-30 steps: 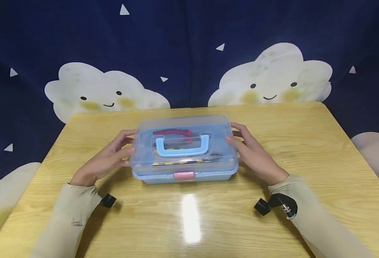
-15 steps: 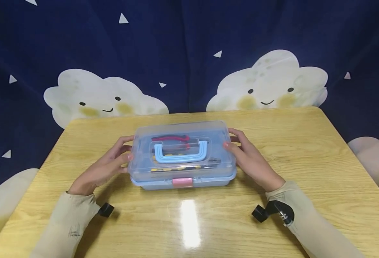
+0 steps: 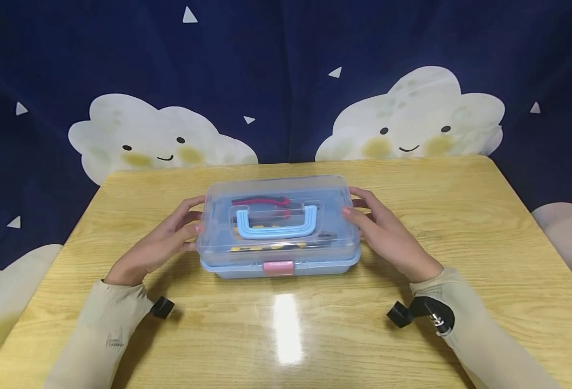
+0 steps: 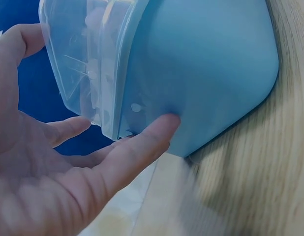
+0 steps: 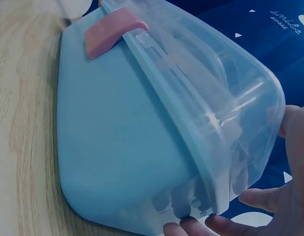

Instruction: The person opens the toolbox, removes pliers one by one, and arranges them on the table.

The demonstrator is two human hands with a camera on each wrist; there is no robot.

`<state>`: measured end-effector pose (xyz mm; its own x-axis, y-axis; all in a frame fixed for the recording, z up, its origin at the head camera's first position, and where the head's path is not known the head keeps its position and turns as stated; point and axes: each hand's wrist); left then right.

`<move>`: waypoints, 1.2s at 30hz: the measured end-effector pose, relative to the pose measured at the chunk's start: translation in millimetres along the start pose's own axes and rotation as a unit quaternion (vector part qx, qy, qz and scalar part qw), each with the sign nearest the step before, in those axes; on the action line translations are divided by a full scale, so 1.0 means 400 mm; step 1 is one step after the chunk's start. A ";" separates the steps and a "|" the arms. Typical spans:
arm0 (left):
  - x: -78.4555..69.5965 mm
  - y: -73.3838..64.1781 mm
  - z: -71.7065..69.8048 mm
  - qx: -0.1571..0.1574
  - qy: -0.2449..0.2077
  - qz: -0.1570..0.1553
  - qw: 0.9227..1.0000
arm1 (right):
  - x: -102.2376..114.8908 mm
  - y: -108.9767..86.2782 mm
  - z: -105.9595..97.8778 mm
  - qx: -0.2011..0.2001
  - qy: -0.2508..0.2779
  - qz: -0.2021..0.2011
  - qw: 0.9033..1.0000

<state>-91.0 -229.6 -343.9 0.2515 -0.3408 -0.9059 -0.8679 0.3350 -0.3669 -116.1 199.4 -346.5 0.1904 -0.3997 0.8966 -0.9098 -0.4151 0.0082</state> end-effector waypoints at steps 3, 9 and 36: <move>0.000 0.002 -0.001 0.001 0.001 0.000 1.000 | 0.004 -0.001 -0.001 -0.015 -0.007 0.001 1.000; 0.002 0.002 -0.001 -0.004 0.003 -0.005 1.000 | 0.023 -0.012 -0.004 -0.107 -0.040 -0.044 0.993; 0.000 0.004 -0.001 -0.012 -0.004 -0.006 1.000 | 0.142 -0.098 0.067 -0.196 0.107 -0.289 0.931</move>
Point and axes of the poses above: each hand's wrist, its own y-axis towards the middle knuckle, its own z-axis out of the palm, x = y × z, and after that the axes turned 11 degrees about -z, right-handed
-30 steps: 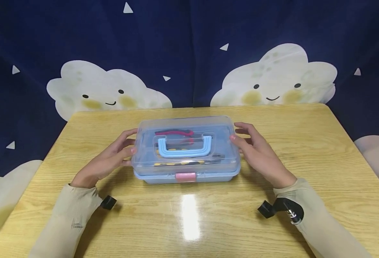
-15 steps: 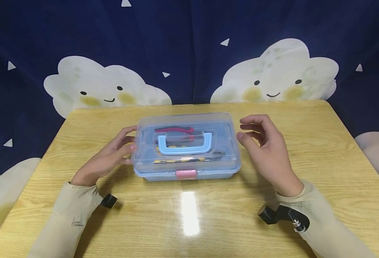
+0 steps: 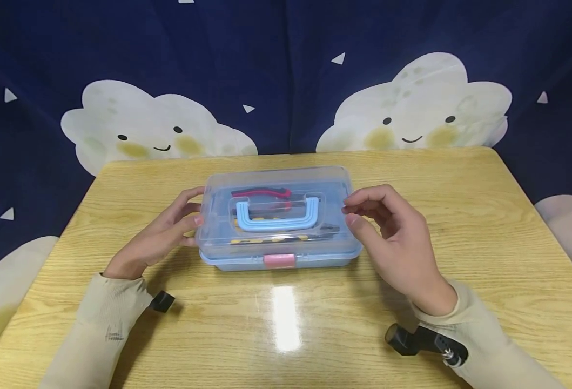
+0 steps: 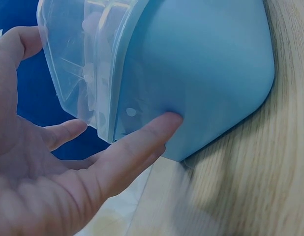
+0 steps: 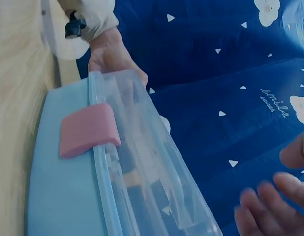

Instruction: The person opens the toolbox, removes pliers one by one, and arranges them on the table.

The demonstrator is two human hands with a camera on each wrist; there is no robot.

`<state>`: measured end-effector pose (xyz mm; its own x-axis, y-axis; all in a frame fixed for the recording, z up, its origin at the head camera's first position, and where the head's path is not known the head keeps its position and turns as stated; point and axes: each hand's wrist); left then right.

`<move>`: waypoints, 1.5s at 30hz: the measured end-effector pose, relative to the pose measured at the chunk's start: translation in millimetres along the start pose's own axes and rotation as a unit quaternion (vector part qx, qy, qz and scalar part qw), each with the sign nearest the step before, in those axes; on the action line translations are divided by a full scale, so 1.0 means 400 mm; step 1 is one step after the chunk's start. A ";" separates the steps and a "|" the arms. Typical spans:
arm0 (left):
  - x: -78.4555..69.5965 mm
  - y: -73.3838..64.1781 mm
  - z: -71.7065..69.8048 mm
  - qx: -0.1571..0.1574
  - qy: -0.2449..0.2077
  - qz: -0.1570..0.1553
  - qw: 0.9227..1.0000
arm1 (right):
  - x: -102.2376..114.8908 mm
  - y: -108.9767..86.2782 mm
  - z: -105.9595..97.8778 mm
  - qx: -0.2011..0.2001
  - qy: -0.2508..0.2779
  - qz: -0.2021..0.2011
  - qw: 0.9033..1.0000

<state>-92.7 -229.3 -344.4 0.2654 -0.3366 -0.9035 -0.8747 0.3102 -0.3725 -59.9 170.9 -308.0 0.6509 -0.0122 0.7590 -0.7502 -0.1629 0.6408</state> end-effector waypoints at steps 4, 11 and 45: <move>0.003 0.002 -0.001 0.001 0.002 0.001 1.000 | -0.002 -0.015 0.015 0.042 0.016 0.007 0.999; 0.004 0.002 -0.002 0.000 0.006 0.001 1.000 | 0.003 -0.035 0.048 0.126 -0.001 0.032 0.991; 0.001 0.004 -0.002 0.001 -0.002 0.002 1.000 | -0.092 -0.129 0.160 0.245 0.124 0.205 0.940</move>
Point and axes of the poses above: each hand's wrist, its own y-axis towards the middle knuckle, its own z-axis out of the palm, x = y × z, and after that the axes turned 11 degrees about -z, right-handed
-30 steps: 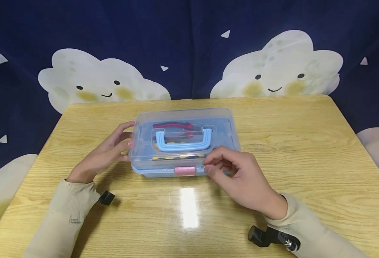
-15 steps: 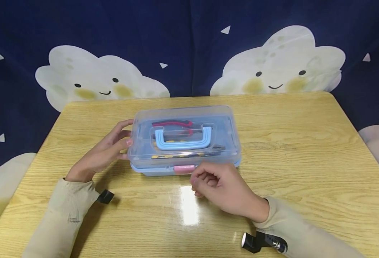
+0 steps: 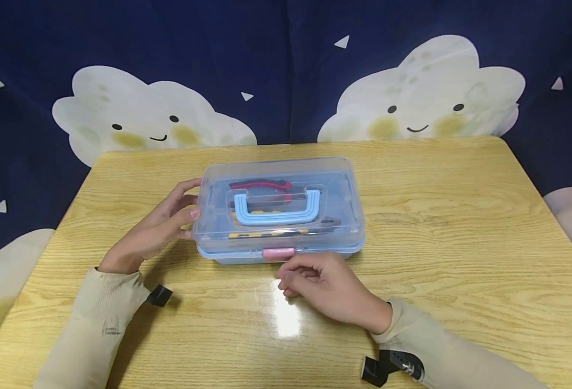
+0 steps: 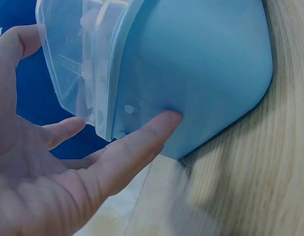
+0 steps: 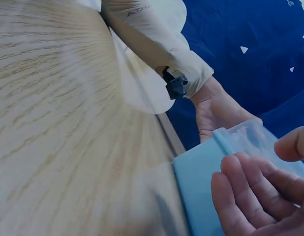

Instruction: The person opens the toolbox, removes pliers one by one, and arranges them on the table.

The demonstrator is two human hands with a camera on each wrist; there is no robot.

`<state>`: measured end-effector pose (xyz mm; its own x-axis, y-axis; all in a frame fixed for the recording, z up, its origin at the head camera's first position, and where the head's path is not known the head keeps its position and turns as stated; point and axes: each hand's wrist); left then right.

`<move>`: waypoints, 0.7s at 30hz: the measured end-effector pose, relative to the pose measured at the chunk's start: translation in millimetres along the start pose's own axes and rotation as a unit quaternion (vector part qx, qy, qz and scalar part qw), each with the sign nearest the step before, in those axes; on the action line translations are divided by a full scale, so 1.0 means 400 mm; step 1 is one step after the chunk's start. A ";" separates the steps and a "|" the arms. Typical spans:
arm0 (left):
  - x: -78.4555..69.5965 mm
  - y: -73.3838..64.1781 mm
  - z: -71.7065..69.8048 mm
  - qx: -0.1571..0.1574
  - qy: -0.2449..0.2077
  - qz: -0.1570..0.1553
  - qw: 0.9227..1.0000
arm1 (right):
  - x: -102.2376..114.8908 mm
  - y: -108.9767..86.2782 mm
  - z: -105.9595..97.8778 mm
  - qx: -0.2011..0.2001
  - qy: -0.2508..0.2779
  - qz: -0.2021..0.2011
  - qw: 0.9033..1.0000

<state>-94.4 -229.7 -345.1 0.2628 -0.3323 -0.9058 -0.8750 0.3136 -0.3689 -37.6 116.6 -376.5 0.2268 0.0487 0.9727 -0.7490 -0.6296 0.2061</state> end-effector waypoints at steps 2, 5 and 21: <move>-0.001 0.000 0.001 0.000 -0.001 -0.003 1.000 | -0.009 0.001 0.001 0.003 0.000 0.007 1.000; -0.001 0.000 0.001 -0.001 -0.002 -0.003 1.000 | -0.025 0.002 0.003 0.007 -0.002 0.014 1.000; -0.001 0.001 0.001 0.001 -0.004 -0.001 1.000 | -0.063 0.010 0.010 0.024 0.105 0.139 0.984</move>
Point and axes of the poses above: each hand's wrist, its own y-axis towards the middle knuckle, its own z-axis out of the palm, x = y × z, and after that the axes turned 11 degrees about -z, right-handed
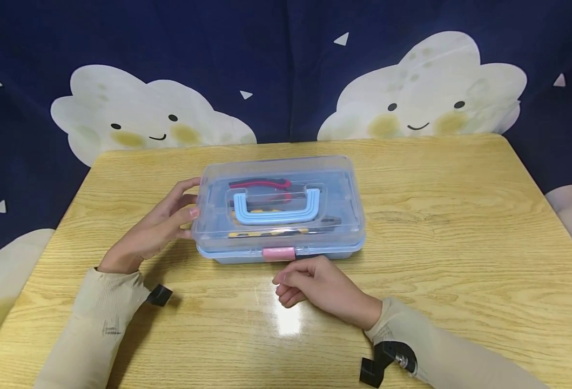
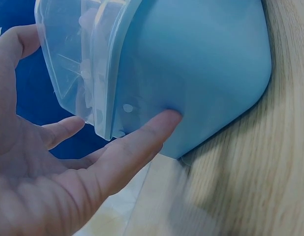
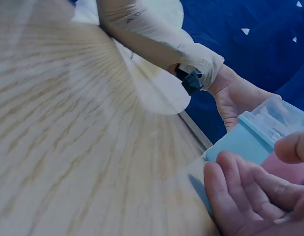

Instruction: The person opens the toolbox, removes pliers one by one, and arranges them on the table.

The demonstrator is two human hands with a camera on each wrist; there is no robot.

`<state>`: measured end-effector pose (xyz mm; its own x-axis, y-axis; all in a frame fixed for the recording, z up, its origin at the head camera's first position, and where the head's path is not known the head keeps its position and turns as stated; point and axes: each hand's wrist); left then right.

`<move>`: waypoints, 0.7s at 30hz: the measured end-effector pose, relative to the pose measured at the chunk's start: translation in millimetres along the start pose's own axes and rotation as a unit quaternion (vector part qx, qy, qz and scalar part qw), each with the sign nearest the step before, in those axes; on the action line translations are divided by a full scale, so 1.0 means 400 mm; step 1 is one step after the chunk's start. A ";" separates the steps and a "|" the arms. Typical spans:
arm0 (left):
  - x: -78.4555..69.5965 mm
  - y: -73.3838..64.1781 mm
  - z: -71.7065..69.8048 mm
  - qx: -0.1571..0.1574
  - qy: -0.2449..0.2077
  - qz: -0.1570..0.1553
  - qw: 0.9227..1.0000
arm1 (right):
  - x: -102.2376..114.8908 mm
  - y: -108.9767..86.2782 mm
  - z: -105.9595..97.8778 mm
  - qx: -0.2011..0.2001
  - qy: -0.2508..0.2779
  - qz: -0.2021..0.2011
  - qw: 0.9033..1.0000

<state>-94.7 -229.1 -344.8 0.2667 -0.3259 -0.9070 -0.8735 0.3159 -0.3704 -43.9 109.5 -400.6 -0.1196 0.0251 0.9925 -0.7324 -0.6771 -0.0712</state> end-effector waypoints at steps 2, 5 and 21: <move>0.001 -0.001 -0.001 0.000 -0.001 0.000 1.000 | 0.002 0.000 -0.002 0.000 0.022 0.012 1.000; 0.002 -0.002 -0.002 0.002 -0.004 0.002 1.000 | 0.004 -0.001 -0.007 0.002 0.057 0.025 0.998; 0.001 0.000 -0.001 0.002 -0.009 -0.001 1.000 | -0.002 -0.007 -0.027 -0.004 0.229 0.085 0.970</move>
<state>-94.9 -229.3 -345.0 0.2762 -0.3102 -0.9097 -0.8711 0.3192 -0.3733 -48.9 119.2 -402.3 -0.5234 0.2386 0.8180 -0.6803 -0.6950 -0.2326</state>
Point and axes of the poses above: each hand's wrist, its own y-axis towards the middle knuckle, its own z-axis out of the palm, x = y × z, and after that the axes turned 11 degrees about -z, right-handed
